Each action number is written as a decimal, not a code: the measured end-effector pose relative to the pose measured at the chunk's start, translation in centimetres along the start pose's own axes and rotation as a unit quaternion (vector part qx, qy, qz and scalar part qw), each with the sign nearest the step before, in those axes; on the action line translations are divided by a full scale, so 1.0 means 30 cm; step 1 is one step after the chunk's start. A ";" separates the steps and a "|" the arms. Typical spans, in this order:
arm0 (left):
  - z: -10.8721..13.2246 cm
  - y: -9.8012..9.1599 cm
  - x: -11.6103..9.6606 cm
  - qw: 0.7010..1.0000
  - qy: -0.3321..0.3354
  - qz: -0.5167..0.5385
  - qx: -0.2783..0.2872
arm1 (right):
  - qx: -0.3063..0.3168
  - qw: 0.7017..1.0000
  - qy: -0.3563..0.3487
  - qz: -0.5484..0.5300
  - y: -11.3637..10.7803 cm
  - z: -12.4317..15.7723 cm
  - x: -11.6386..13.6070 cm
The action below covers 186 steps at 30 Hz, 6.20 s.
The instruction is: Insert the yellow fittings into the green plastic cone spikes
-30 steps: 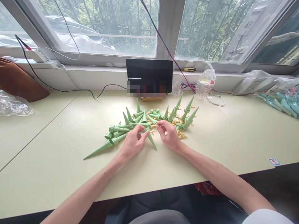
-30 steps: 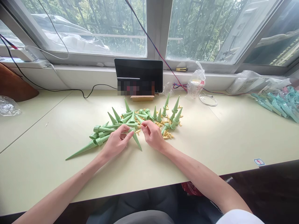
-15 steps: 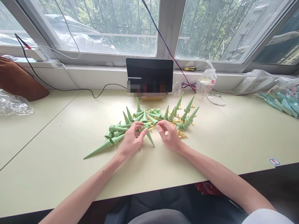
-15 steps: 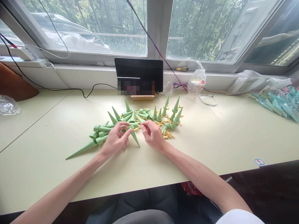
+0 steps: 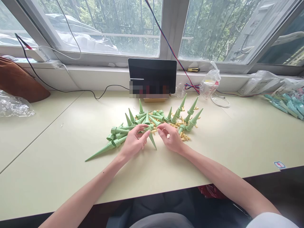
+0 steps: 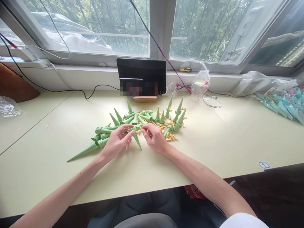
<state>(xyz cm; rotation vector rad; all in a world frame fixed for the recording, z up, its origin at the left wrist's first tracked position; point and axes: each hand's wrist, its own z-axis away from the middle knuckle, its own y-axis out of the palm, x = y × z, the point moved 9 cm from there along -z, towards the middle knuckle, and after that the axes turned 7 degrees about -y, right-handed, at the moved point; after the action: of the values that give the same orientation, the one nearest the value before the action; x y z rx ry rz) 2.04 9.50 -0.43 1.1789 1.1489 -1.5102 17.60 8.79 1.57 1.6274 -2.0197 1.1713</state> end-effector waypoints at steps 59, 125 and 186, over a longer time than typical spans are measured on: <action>0.003 0.009 -0.003 0.996 0.020 -0.086 0.021 | 0.037 0.999 -0.038 0.009 0.027 0.006 -0.002; 0.008 0.039 0.011 0.998 0.000 -0.022 0.057 | 0.031 0.999 0.009 -0.026 0.021 0.004 -0.024; 0.020 0.040 -0.015 0.994 0.037 -0.097 0.040 | 0.066 0.998 0.007 0.007 0.035 -0.001 -0.005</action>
<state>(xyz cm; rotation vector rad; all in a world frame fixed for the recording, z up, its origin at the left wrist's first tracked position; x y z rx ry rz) 3.18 8.72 -0.08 1.2152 1.2933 -1.6842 16.67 8.94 1.06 1.6630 -1.9852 1.3419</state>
